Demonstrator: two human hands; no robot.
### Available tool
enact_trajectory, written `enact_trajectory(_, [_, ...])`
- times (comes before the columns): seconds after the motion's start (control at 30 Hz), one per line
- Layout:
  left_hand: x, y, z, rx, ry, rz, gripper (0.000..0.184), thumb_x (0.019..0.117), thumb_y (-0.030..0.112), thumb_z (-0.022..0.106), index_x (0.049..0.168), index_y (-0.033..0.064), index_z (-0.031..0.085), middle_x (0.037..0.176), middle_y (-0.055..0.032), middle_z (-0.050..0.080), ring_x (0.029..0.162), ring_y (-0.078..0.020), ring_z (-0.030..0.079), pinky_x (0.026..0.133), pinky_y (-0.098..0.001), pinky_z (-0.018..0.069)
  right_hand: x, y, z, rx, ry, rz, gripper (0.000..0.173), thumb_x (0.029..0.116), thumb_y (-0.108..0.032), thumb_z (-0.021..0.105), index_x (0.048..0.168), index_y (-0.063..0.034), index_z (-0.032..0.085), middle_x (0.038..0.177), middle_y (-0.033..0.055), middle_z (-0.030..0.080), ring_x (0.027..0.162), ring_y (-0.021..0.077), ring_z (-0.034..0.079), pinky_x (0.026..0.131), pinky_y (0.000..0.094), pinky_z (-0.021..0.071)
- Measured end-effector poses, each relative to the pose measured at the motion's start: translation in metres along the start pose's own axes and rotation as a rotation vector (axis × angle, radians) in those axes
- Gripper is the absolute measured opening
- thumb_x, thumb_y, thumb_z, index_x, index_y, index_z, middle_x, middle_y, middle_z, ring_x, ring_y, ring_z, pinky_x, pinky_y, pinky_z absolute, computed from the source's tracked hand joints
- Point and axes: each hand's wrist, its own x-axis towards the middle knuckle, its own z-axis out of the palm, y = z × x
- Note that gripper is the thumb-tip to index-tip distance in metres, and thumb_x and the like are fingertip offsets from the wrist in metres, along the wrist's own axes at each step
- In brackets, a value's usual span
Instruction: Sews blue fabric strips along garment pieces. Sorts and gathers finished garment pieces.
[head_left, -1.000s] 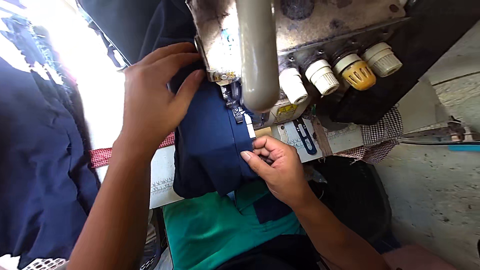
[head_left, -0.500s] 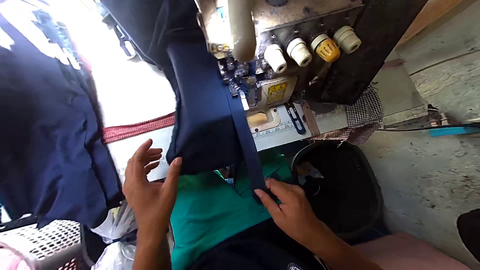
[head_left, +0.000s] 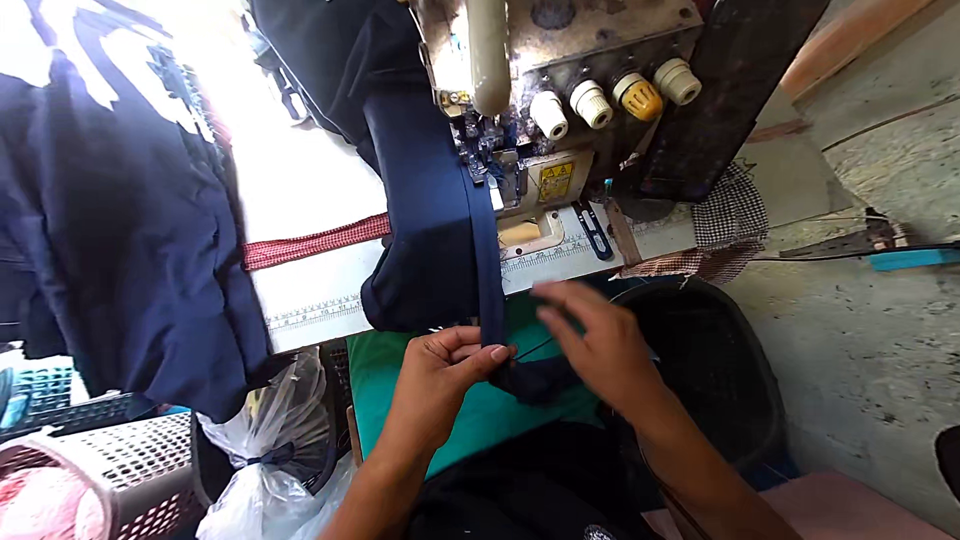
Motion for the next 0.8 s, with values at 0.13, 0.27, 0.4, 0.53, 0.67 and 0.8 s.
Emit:
enact_trajectory(0.13, [-0.001, -0.004, 0.005, -0.100, -0.066, -0.014, 0.010, 0.0934, 0.002, 0.070, 0.102, -0.0019, 0.074, 0.087, -0.0112, 0.077, 0.079, -0.0179, 0.076, 0.078, -0.0338, 0.0644, 0.059, 0.009, 0.038, 0.537, 0.048, 0.033, 0.054, 0.0964, -0.012, 0.068, 0.146, -0.0019, 0.049, 0.137, 0.0104, 0.063, 0.118, 0.0151, 0.066, 0.098, 0.0338, 0.0580])
enact_trajectory(0.27, [-0.006, -0.024, -0.002, 0.004, -0.096, 0.032, 0.011, 0.0956, 0.004, 0.069, 0.101, -0.0037, 0.074, 0.087, -0.0118, 0.077, 0.079, -0.0189, 0.076, 0.076, -0.0347, 0.0651, 0.037, -0.001, 0.048, 0.745, -0.055, 0.169, 0.023, 0.0961, -0.002, 0.063, 0.118, -0.0023, 0.066, 0.095, 0.0052, 0.074, 0.081, 0.0109, 0.071, 0.073, 0.0289, 0.0620])
enact_trajectory(0.4, [-0.021, -0.053, -0.011, 0.129, -0.120, -0.021, 0.012, 0.0959, 0.008, 0.071, 0.098, -0.0017, 0.076, 0.084, -0.0089, 0.077, 0.075, -0.0149, 0.075, 0.073, -0.0311, 0.0640, -0.022, -0.006, 0.044, 0.786, -0.073, 0.255, 0.019, 0.0957, -0.002, 0.064, 0.113, 0.0041, 0.069, 0.099, 0.0052, 0.075, 0.088, 0.0081, 0.072, 0.081, 0.0255, 0.0622])
enact_trajectory(0.53, [-0.030, -0.065, -0.011, 0.155, -0.123, -0.039, 0.012, 0.0954, 0.012, 0.072, 0.091, 0.0023, 0.077, 0.079, -0.0036, 0.076, 0.070, -0.0082, 0.071, 0.068, -0.0249, 0.0610, -0.051, -0.010, 0.043, 0.820, -0.053, 0.325, 0.014, 0.0971, -0.002, 0.065, 0.107, 0.0037, 0.073, 0.094, 0.0042, 0.075, 0.076, 0.0058, 0.070, 0.070, 0.0221, 0.0621])
enact_trajectory(0.67, [-0.031, -0.065, -0.011, 0.236, -0.105, 0.023, 0.014, 0.0946, 0.014, 0.074, 0.086, 0.0032, 0.076, 0.074, -0.0013, 0.073, 0.063, -0.0050, 0.067, 0.061, -0.0217, 0.0579, -0.056, -0.009, 0.041, 0.799, -0.098, 0.300, 0.016, 0.0993, -0.004, 0.061, 0.105, 0.0026, 0.074, 0.102, 0.0060, 0.073, 0.084, 0.0059, 0.070, 0.075, 0.0208, 0.0610])
enact_trajectory(0.8, [-0.029, -0.064, -0.010, 0.284, -0.094, 0.056, 0.016, 0.0936, 0.014, 0.075, 0.081, 0.0049, 0.074, 0.068, 0.0023, 0.070, 0.057, -0.0006, 0.061, 0.055, -0.0179, 0.0525, -0.053, -0.011, 0.036, 0.745, -0.136, 0.207, 0.021, 0.0991, -0.003, 0.055, 0.102, 0.0028, 0.074, 0.109, 0.0085, 0.072, 0.095, 0.0064, 0.069, 0.081, 0.0204, 0.0594])
